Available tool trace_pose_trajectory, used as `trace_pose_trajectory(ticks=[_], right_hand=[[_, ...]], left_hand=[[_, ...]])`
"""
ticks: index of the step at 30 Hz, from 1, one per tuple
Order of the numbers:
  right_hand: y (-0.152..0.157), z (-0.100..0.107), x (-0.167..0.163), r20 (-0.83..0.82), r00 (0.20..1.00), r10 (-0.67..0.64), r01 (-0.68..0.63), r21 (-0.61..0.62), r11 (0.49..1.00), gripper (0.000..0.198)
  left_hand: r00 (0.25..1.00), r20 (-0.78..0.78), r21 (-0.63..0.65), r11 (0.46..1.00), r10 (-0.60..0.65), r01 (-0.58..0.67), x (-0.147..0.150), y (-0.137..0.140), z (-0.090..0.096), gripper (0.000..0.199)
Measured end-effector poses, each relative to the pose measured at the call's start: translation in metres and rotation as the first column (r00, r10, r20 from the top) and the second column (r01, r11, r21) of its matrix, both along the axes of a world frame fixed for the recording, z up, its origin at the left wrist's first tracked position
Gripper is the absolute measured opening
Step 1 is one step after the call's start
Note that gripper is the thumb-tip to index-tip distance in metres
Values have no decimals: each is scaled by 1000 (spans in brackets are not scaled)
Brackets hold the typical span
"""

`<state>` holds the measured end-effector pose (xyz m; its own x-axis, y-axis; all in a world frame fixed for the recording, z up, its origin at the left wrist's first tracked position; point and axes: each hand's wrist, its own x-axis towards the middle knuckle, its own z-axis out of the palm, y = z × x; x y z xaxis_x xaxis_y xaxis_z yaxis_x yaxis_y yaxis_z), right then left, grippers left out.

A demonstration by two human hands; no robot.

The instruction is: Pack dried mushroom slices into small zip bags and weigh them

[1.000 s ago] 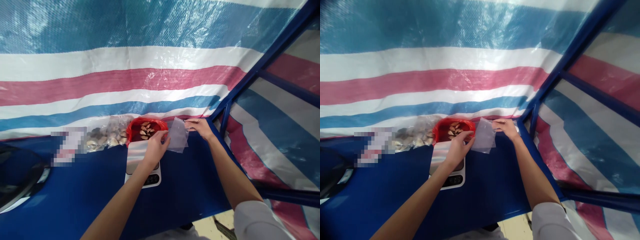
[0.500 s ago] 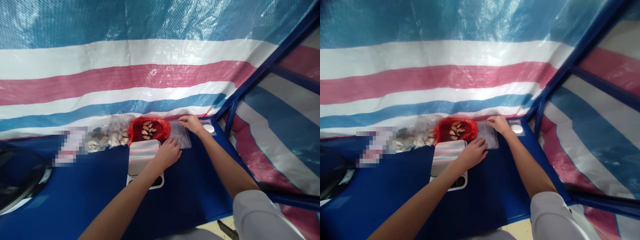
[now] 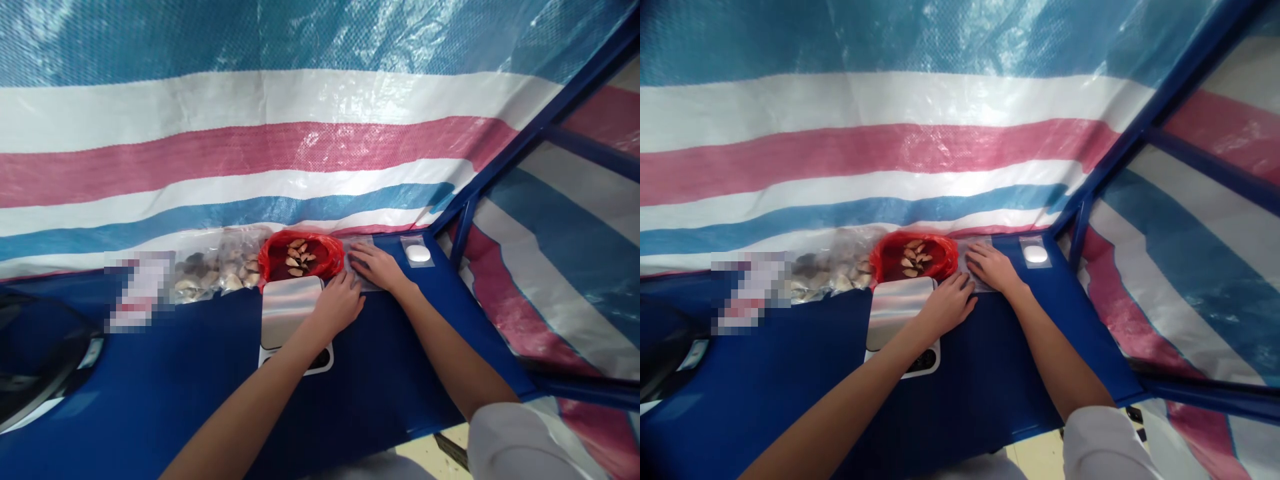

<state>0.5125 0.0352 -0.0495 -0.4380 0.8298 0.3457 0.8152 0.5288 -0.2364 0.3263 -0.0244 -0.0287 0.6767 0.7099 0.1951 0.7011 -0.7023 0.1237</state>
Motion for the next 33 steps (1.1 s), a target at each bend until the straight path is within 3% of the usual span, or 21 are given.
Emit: trace_pose_trajectory(ticks=[11, 19, 23, 27, 33], right_hand=[[11, -8, 12, 42, 991, 125, -126, 32, 991, 38], [-6, 11, 14, -55, 992, 111, -106, 87, 991, 35], [-38, 20, 5, -100, 993, 66, -58, 84, 995, 35], [-73, 16, -16, -76, 997, 4, 1, 72, 997, 34], [-102, -2, -47, 61, 990, -123, 124, -6, 992, 39]], left_hand=[[1000, -12, -23, 1000, -10, 10, 1, -1, 2, 35], [993, 109, 89, 996, -41, 32, -14, -7, 16, 25], [975, 223, 189, 982, -24, -19, -41, -15, 27, 25], [936, 345, 233, 960, 66, -153, -83, -26, 33, 24], [855, 424, 98, 923, 299, -371, -155, -43, 23, 32]])
